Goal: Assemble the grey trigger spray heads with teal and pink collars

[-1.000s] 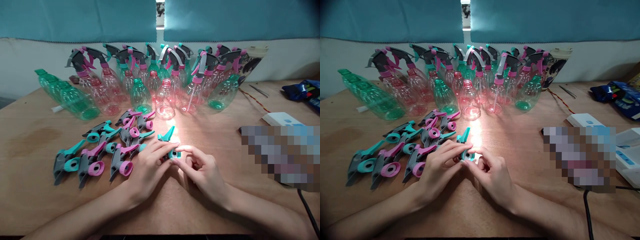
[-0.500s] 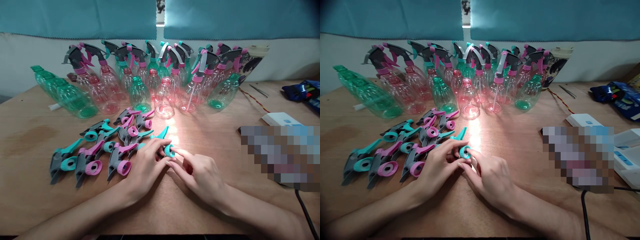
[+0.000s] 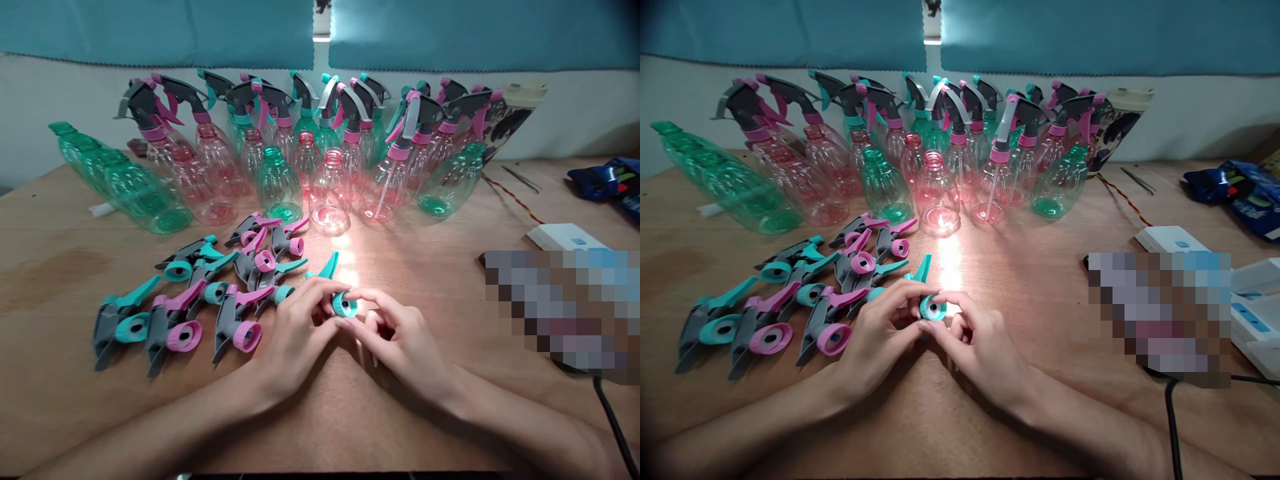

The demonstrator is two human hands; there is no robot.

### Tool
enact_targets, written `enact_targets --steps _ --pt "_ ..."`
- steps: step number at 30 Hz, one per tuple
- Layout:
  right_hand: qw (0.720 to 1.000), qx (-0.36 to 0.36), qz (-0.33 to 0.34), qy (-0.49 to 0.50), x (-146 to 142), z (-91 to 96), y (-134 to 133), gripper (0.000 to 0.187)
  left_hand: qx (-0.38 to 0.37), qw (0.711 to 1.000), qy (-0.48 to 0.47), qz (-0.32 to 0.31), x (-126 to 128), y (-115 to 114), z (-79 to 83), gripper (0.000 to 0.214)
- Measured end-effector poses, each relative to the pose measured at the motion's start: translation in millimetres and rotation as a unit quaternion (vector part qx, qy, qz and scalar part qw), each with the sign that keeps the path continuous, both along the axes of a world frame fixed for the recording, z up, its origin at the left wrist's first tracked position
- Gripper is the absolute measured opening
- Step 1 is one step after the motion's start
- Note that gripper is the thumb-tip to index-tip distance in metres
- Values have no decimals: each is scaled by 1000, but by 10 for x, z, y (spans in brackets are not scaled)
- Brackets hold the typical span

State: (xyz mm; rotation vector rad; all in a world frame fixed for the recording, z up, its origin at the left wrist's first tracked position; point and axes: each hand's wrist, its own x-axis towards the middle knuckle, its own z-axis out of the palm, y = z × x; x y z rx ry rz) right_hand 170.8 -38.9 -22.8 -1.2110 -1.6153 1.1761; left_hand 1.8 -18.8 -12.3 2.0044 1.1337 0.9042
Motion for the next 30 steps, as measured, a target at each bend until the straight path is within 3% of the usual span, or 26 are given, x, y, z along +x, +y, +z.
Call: enact_targets --steps 4,13,18,24,30 --pt "998 48 -11 -42 6 -11 14 24 -6 1000 6 0 -9 7 11 28" --pt "994 87 18 -70 47 10 13 18 -16 1000 14 -4 1 -2 38 29" --pt "985 124 56 -110 125 13 112 20 -23 999 15 -22 18 -6 55 30" --pt "978 111 122 -125 262 131 256 15 -36 999 10 -38 -22 14 33 34" --pt "960 171 138 -174 278 168 271 16 -69 997 11 -41 -24 -7 37 40"
